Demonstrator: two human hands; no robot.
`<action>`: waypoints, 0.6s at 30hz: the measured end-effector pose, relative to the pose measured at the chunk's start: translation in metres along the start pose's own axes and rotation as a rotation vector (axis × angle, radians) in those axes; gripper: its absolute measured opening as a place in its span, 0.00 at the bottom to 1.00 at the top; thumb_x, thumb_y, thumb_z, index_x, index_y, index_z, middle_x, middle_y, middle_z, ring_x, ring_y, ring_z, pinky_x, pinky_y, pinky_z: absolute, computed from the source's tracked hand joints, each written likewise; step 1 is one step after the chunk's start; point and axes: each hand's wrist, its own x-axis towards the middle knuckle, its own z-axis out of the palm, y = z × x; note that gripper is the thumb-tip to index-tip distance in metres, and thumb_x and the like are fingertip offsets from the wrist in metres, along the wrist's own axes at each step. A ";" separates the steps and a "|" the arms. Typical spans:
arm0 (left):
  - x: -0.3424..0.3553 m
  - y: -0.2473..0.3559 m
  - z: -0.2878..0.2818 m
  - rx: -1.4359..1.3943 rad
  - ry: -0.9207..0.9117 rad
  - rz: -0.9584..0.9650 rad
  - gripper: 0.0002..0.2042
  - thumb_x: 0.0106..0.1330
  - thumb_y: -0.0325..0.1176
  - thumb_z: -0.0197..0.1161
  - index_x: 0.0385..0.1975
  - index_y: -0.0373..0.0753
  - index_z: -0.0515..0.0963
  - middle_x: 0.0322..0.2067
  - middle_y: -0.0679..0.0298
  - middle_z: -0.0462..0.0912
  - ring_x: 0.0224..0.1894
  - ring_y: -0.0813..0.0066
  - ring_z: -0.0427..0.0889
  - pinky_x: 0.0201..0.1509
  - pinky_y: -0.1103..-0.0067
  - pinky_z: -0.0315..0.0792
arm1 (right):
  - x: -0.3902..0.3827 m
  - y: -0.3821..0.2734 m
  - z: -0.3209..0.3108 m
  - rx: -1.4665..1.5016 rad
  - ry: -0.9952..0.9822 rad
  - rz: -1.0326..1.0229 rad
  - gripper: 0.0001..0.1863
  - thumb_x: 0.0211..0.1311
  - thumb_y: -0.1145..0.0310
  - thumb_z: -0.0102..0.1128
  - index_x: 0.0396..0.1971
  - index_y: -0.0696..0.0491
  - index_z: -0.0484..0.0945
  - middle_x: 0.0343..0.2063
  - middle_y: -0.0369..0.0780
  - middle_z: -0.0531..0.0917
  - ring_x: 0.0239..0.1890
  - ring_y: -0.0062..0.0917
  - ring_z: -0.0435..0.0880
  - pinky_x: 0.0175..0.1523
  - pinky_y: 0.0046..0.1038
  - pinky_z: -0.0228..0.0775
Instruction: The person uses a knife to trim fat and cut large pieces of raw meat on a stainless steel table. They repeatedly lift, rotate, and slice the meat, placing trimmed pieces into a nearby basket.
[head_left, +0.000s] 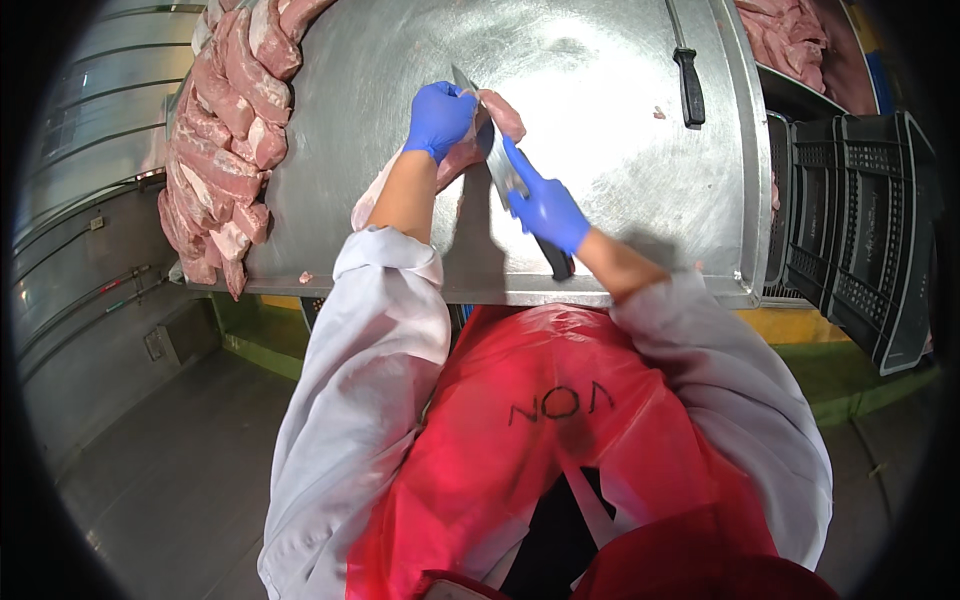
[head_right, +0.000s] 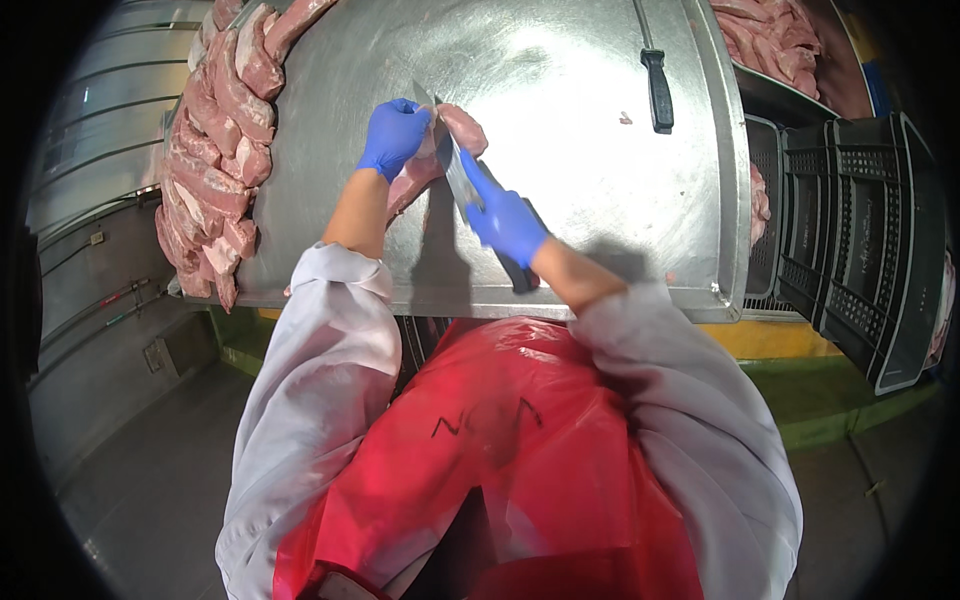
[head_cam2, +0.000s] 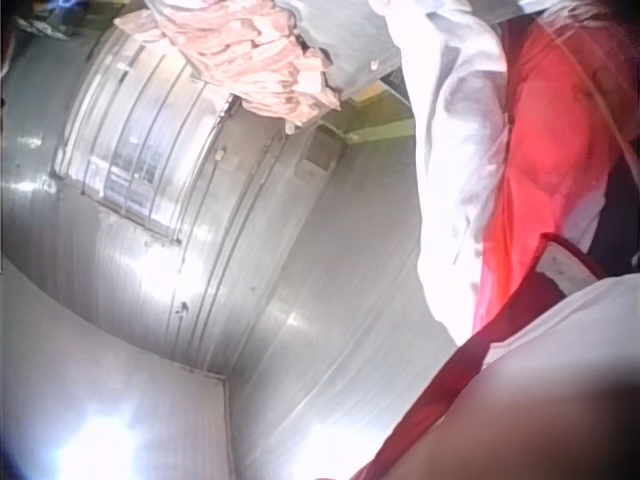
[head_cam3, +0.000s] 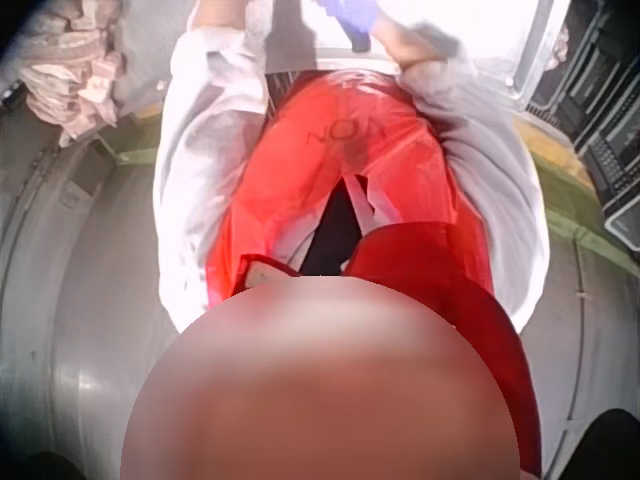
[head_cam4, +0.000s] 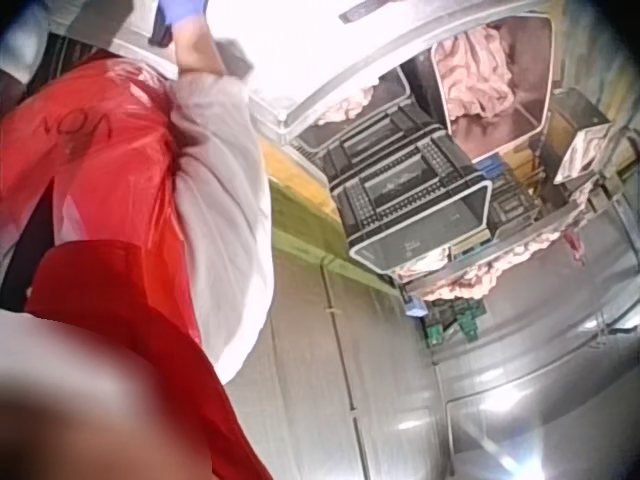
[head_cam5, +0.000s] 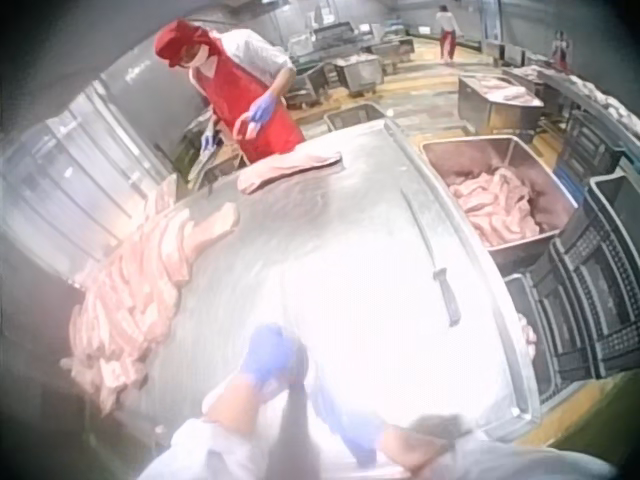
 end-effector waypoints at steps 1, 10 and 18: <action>0.000 0.002 -0.003 0.007 -0.023 0.031 0.15 0.61 0.40 0.67 0.30 0.30 0.83 0.26 0.50 0.86 0.30 0.60 0.86 0.37 0.69 0.78 | 0.001 0.014 0.008 -0.039 0.068 -0.078 0.44 0.62 0.76 0.48 0.77 0.39 0.46 0.34 0.51 0.86 0.28 0.38 0.86 0.39 0.36 0.81; 0.046 0.020 -0.037 0.076 -0.217 0.166 0.13 0.62 0.38 0.66 0.30 0.32 0.84 0.26 0.62 0.84 0.30 0.76 0.79 0.36 0.76 0.73 | 0.023 0.005 0.006 -0.025 -0.016 -0.006 0.41 0.66 0.68 0.48 0.77 0.36 0.45 0.27 0.49 0.86 0.28 0.40 0.87 0.44 0.39 0.80; 0.081 0.016 -0.036 -0.049 -0.353 0.189 0.12 0.62 0.36 0.65 0.31 0.31 0.84 0.27 0.63 0.83 0.29 0.77 0.78 0.36 0.78 0.73 | 0.093 -0.008 0.012 0.009 0.126 -0.079 0.41 0.64 0.67 0.49 0.77 0.46 0.46 0.33 0.49 0.87 0.30 0.39 0.87 0.42 0.36 0.81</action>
